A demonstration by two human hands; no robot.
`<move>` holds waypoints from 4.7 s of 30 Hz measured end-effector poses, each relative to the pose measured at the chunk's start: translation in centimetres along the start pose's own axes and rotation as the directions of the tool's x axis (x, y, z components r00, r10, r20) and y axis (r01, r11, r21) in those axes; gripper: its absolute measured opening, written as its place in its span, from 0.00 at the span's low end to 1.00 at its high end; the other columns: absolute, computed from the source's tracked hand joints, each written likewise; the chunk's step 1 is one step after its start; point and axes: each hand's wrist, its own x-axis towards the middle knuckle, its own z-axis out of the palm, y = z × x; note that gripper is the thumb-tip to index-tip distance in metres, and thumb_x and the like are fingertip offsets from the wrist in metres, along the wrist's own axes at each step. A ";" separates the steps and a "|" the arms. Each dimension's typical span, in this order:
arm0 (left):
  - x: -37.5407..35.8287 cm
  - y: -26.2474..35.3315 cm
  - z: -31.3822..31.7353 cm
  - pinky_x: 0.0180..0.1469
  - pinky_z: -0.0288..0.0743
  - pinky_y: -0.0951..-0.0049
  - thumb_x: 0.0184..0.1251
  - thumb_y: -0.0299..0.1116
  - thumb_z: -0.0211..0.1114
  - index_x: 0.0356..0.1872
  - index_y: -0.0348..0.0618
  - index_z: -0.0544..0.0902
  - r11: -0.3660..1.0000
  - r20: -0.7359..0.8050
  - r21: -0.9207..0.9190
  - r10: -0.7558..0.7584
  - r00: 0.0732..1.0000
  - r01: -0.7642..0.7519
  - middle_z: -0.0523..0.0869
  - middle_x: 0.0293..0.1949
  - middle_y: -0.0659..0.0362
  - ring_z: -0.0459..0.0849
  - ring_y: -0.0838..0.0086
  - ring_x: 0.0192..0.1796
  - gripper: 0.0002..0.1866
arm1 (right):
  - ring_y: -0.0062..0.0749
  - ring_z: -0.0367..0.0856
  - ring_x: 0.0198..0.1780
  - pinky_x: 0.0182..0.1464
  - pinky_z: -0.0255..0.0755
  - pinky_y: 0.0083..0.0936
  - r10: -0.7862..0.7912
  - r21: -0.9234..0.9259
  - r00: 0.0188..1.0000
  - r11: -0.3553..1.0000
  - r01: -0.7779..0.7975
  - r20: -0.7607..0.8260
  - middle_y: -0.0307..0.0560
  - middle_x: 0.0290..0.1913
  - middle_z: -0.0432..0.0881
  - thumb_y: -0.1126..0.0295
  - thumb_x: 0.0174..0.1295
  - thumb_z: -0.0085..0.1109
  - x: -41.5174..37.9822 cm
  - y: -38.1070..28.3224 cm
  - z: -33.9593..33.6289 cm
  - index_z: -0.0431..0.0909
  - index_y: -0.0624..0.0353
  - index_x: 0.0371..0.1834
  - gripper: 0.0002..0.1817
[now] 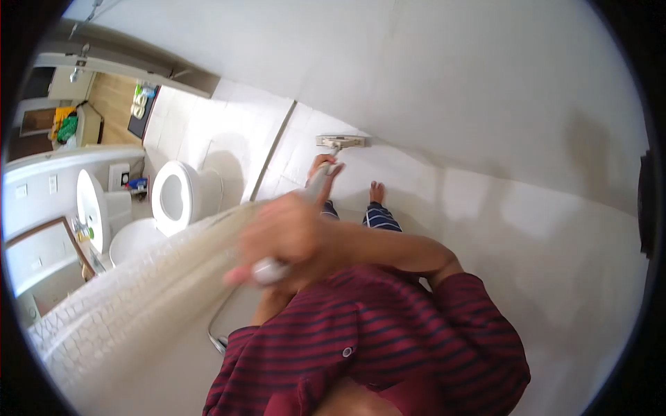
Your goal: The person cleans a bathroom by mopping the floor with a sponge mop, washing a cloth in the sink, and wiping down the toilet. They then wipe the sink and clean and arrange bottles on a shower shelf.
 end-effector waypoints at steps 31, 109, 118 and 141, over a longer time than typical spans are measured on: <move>-16.6 -8.2 -4.8 0.41 0.71 0.62 0.38 0.24 0.63 0.22 0.48 0.77 0.792 0.905 -0.283 0.034 -0.424 -0.541 0.78 0.29 0.57 0.77 0.60 0.39 0.07 | 0.23 0.50 0.11 0.17 0.48 0.25 -0.553 -0.318 -0.086 0.591 -0.741 -0.828 0.41 0.10 0.59 0.75 0.49 0.45 -12.2 -14.1 24.9 0.53 0.56 0.11 0.14; -29.7 -18.7 -8.1 0.39 0.73 0.59 0.43 0.32 0.64 0.22 0.49 0.81 0.540 -0.373 -0.838 -0.460 -0.805 0.080 0.80 0.30 0.56 0.79 0.60 0.40 0.03 | 0.32 0.67 0.27 0.37 0.65 0.35 -0.660 0.114 -0.362 0.563 -0.819 0.659 0.45 0.20 0.69 0.64 0.54 0.48 -9.1 8.6 38.0 0.63 0.60 0.16 0.14; -23.8 -22.7 -15.4 0.46 0.75 0.63 0.51 0.31 0.57 0.25 0.52 0.82 0.475 -0.248 -0.878 -0.339 -0.907 0.062 0.79 0.34 0.56 0.76 0.58 0.47 0.05 | 0.27 0.56 0.19 0.28 0.55 0.29 -0.617 0.061 -0.330 0.525 -0.849 0.715 0.40 0.13 0.59 0.69 0.55 0.45 -5.3 11.8 42.7 0.56 0.56 0.13 0.15; -12.1 -20.4 -13.4 0.43 0.73 0.62 0.50 0.29 0.51 0.25 0.46 0.76 0.373 -0.115 -0.927 -0.222 -0.968 0.024 0.76 0.29 0.53 0.77 0.60 0.41 0.05 | 0.31 0.68 0.23 0.30 0.63 0.29 -0.645 -0.041 -0.670 0.709 -0.704 0.368 0.43 0.17 0.70 0.70 0.55 0.51 0.3 18.5 46.1 0.65 0.63 0.13 0.14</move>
